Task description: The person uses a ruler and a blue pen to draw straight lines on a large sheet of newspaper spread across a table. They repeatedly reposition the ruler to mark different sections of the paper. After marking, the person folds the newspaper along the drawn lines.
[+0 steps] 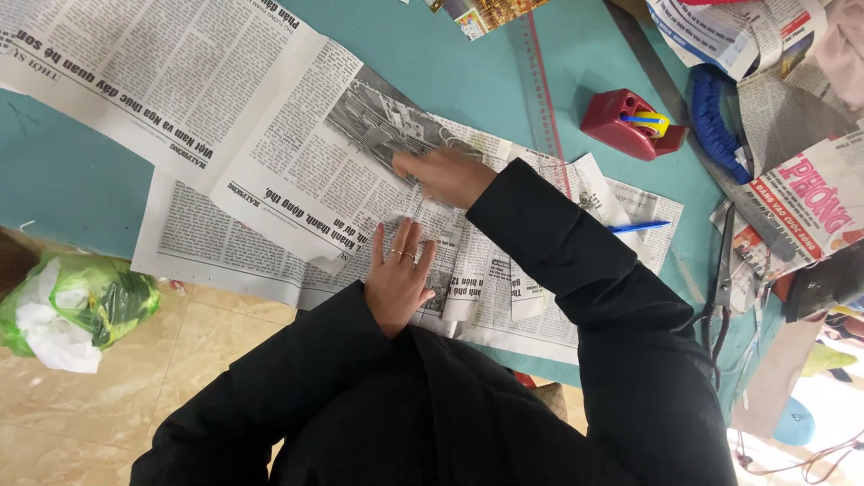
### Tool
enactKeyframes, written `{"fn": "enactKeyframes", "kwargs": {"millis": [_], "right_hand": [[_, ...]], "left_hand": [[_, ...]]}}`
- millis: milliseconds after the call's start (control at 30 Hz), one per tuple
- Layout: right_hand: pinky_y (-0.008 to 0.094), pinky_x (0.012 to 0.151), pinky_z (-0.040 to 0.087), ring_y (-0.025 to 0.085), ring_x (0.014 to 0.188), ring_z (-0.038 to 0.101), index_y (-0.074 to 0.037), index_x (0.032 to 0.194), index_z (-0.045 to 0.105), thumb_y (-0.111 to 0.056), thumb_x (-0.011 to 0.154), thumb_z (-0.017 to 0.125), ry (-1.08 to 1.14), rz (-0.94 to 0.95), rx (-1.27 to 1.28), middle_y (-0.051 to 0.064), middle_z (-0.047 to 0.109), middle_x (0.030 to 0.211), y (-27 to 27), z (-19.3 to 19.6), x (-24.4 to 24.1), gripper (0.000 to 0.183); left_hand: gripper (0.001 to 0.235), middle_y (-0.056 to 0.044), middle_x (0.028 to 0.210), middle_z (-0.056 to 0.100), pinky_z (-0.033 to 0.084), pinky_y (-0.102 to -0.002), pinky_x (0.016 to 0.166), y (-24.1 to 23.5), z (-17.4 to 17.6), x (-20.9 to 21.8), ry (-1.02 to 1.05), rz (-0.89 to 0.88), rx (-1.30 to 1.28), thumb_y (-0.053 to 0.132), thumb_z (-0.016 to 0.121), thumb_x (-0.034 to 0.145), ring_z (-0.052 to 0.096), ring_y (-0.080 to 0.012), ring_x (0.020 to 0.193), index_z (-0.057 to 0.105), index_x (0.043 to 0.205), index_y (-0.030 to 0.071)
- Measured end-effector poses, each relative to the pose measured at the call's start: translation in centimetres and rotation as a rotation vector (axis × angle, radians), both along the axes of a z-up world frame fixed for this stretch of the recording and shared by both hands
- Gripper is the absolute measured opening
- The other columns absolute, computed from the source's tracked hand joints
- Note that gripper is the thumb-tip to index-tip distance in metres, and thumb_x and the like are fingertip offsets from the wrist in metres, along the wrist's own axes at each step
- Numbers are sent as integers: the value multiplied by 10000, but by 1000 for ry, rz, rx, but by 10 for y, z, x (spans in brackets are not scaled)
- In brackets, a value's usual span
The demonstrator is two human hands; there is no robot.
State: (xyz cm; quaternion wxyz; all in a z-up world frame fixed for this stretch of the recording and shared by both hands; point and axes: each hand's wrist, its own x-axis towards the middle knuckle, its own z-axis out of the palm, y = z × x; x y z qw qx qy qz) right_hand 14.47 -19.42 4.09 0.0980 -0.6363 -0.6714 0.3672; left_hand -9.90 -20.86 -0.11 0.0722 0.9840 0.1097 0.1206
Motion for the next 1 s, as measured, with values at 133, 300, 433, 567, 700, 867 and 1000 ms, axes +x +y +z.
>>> {"fn": "enactKeyframes", "kwargs": {"millis": [133, 300, 433, 567, 700, 867, 1000], "right_hand": [[500, 658, 469, 347, 691, 587, -81, 1515, 316, 85, 971, 637, 30, 9, 46, 159, 620, 878, -5, -14, 2, 653], [528, 797, 569, 362, 885, 704, -127, 1584, 212, 31, 927, 725, -100, 13, 117, 161, 690, 1100, -12, -31, 2, 848], [516, 889, 516, 320, 1017, 591, -202, 1352, 398, -383, 797, 873, -358, -79, 256, 80, 545, 1086, -16, -35, 12, 753], [586, 1005, 455, 358, 1203, 465, -165, 1156, 440, -861, 643, 757, -291, -313, 235, 97, 425, 1147, -24, -56, 33, 921], [451, 883, 450, 303, 1062, 467, -176, 1074, 428, -772, 583, 851, -363, -443, 357, 47, 378, 1083, -31, -60, 35, 881], [473, 895, 429, 344, 1084, 470, -179, 1096, 466, -374, 711, 960, -312, -623, 406, 71, 412, 1115, -42, -46, 43, 656], [431, 969, 396, 321, 1068, 489, -133, 1120, 499, -375, 896, 830, -200, -611, 543, 95, 463, 1100, -69, -21, 32, 469]], "left_hand": [[1012, -281, 1355, 633, 197, -722, 1221, 0, -1, -1, 35, -10, -36, 507, 958, 482, 387, -425, 1487, 640, 1348, 91], [1028, -276, 1284, 668, 182, -722, 1222, 1, 1, -1, 46, -17, 10, 556, 950, 520, 365, -428, 1500, 621, 1375, 90], [1076, -288, 1365, 621, 185, -737, 1216, -1, -5, -2, 62, -27, 37, 603, 927, 492, 354, -440, 1506, 606, 1382, 92], [1084, -301, 1482, 524, 134, -744, 1218, -2, -11, -4, 124, -36, 1, 582, 919, 529, 280, -444, 1537, 562, 1427, 92], [1118, -316, 1488, 507, 147, -746, 1215, -1, -12, -6, 124, -57, 10, 618, 895, 523, 275, -452, 1538, 542, 1437, 79], [1139, -316, 1274, 648, 160, -755, 1203, 2, -9, -5, 41, -80, -4, 637, 878, 511, 364, -457, 1493, 564, 1431, 43], [970, -297, 1486, 530, 120, -732, 1227, 5, 4, -5, 12, -57, -33, 534, 869, 667, 310, -418, 1533, 557, 1446, 45]]}}
